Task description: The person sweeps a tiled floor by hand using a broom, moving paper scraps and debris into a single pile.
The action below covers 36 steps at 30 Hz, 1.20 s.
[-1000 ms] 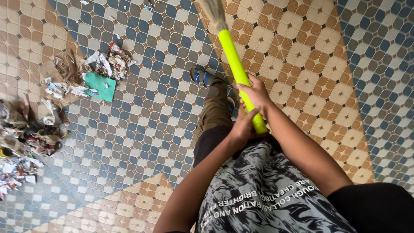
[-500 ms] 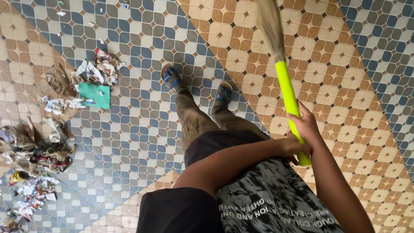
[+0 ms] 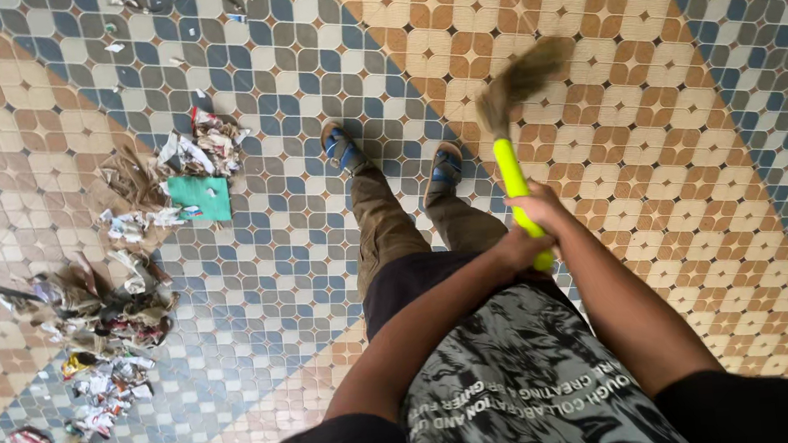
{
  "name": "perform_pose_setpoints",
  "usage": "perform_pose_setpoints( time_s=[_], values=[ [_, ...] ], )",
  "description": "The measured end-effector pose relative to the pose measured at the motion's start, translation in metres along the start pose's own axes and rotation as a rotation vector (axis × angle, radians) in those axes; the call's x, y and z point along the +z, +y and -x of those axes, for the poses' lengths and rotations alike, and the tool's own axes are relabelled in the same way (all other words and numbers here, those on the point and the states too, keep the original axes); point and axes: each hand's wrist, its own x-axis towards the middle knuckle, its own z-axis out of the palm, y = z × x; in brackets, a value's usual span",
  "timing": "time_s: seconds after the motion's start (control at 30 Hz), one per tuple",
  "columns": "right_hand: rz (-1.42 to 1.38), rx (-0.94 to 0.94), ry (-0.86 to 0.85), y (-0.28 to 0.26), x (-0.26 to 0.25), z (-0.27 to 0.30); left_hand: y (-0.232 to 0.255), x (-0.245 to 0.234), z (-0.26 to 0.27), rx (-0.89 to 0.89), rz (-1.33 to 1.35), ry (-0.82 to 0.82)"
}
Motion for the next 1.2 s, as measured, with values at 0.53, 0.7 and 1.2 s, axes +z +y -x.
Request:
perform_pose_setpoints(
  time_s=[0.53,0.7,1.2],
  values=[
    [0.071,-0.360,-0.183,-0.232,0.209,-0.003,0.097,-0.192,0.133,0.280,-0.021,0.155],
    [-0.147,-0.255,-0.208,-0.224,0.192,0.023,0.069,-0.203,0.107,0.503,-0.386,-0.103],
    [0.052,0.031,-0.309,-0.183,0.231,-0.024,0.093,-0.360,0.231,0.283,-0.616,0.841]
  ],
)
